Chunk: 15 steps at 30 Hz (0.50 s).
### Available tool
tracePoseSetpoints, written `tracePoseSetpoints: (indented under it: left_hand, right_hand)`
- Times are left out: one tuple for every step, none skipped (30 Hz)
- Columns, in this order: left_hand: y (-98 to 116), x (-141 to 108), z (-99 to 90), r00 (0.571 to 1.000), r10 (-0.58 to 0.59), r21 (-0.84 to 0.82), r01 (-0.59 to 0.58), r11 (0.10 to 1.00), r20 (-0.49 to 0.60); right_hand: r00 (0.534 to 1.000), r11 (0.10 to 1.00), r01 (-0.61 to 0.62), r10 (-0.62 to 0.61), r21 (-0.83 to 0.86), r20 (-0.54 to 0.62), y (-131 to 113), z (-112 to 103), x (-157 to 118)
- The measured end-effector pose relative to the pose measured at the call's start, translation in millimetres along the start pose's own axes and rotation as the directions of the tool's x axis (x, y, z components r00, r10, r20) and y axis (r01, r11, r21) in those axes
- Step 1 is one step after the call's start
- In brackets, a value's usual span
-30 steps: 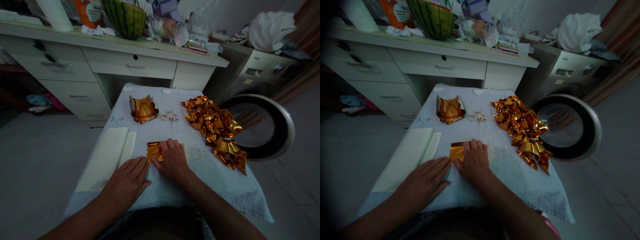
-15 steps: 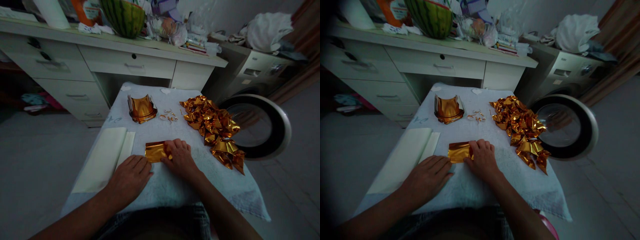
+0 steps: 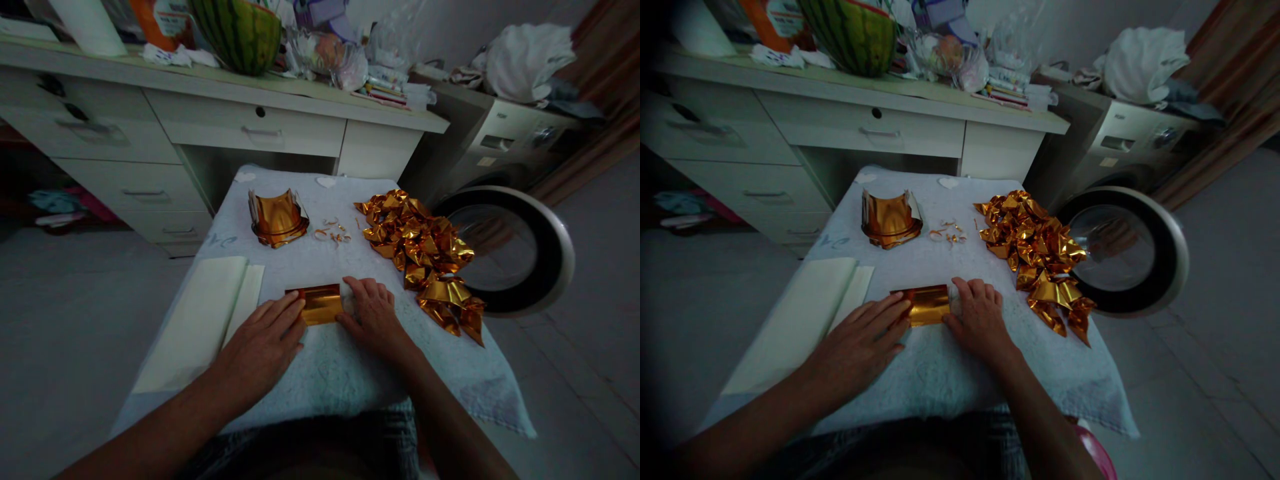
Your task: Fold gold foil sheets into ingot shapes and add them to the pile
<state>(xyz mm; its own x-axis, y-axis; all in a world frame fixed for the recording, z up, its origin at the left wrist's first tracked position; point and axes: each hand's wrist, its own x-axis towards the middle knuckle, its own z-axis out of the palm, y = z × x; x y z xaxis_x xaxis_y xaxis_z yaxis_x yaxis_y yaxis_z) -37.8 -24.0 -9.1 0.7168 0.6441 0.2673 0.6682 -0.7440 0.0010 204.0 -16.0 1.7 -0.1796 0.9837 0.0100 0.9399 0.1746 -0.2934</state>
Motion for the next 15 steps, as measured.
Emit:
tracePoseSetpoints:
  left_hand:
    - [-1, 0, 3.2, 1.000, 0.012, -0.014, -0.012, 1.000, 0.018]
    - [-3, -1, 5.8, 0.999, 0.017, -0.032, -0.016, 0.999, 0.034]
    - [-4, 0, 7.4, 0.998, 0.016, -0.048, -0.014, 0.999, 0.053]
    - [-5, 1, 7.5, 0.998, 0.014, -0.063, -0.010, 0.998, 0.069]
    - [-5, 3, 6.2, 0.997, 0.013, -0.076, -0.007, 0.997, 0.075]
    - [-6, 6, 3.5, 0.997, 0.008, -0.088, -0.001, 0.996, 0.079]
    - [-5, 10, -0.1, 0.996, 0.009, -0.103, -0.001, 0.995, 0.083]
    - [-5, 15, -4.3, 0.996, -0.006, -0.126, 0.018, 0.992, 0.089]
    - [-4, 21, -8.4, 0.992, -0.032, -0.150, 0.051, 0.987, 0.123]
    - [-3, 29, -12.0, 0.988, -0.050, -0.162, 0.074, 0.984, 0.148]
    - [-1, 36, -14.7, 0.986, -0.073, -0.149, 0.096, 0.984, 0.152]
    - [0, 44, -16.2, 0.983, -0.084, -0.128, 0.106, 0.986, 0.166]
    - [1, 52, -16.5, 0.978, -0.099, -0.112, 0.121, 0.986, 0.181]
    - [2, 59, -15.6, 0.974, -0.102, -0.098, 0.124, 0.987, 0.203]
    - [3, 65, -13.7, 0.973, -0.108, -0.073, 0.126, 0.989, 0.206]
  right_hand:
    - [1.000, 1.000, 0.006, -0.006, 0.008, 0.004, 1, -1, -1]
    - [1.000, 1.000, 0.010, -0.010, 0.017, 0.008, 2, -1, -1]
    - [1.000, 1.000, 0.012, -0.013, 0.029, 0.012, 3, -2, -1]
    - [1.000, 0.999, 0.011, -0.012, 0.042, 0.014, 5, -3, -2]
    - [1.000, 0.998, 0.010, -0.011, 0.057, 0.011, 6, -3, -1]
    - [1.000, 0.997, 0.011, -0.011, 0.074, 0.008, 8, -4, -1]
    - [1.000, 0.996, 0.012, -0.013, 0.092, 0.007, 9, -6, 0]
    - [1.000, 0.994, 0.010, -0.011, 0.108, 0.006, 10, -7, 2]
    - [1.000, 0.992, 0.008, -0.009, 0.122, 0.011, 11, -9, 4]
    - [1.000, 0.991, 0.006, -0.009, 0.135, 0.018, 12, -12, 7]
    - [1.000, 0.990, 0.004, -0.008, 0.144, 0.027, 12, -15, 10]
    - [0.999, 0.989, 0.013, -0.019, 0.150, 0.036, 12, -18, 14]
    - [0.999, 0.988, 0.031, -0.037, 0.152, 0.034, 11, -21, 19]
    - [0.998, 0.987, 0.052, -0.057, 0.151, 0.030, 11, -23, 23]
    - [0.997, 0.986, 0.074, -0.078, 0.147, 0.028, 10, -24, 28]
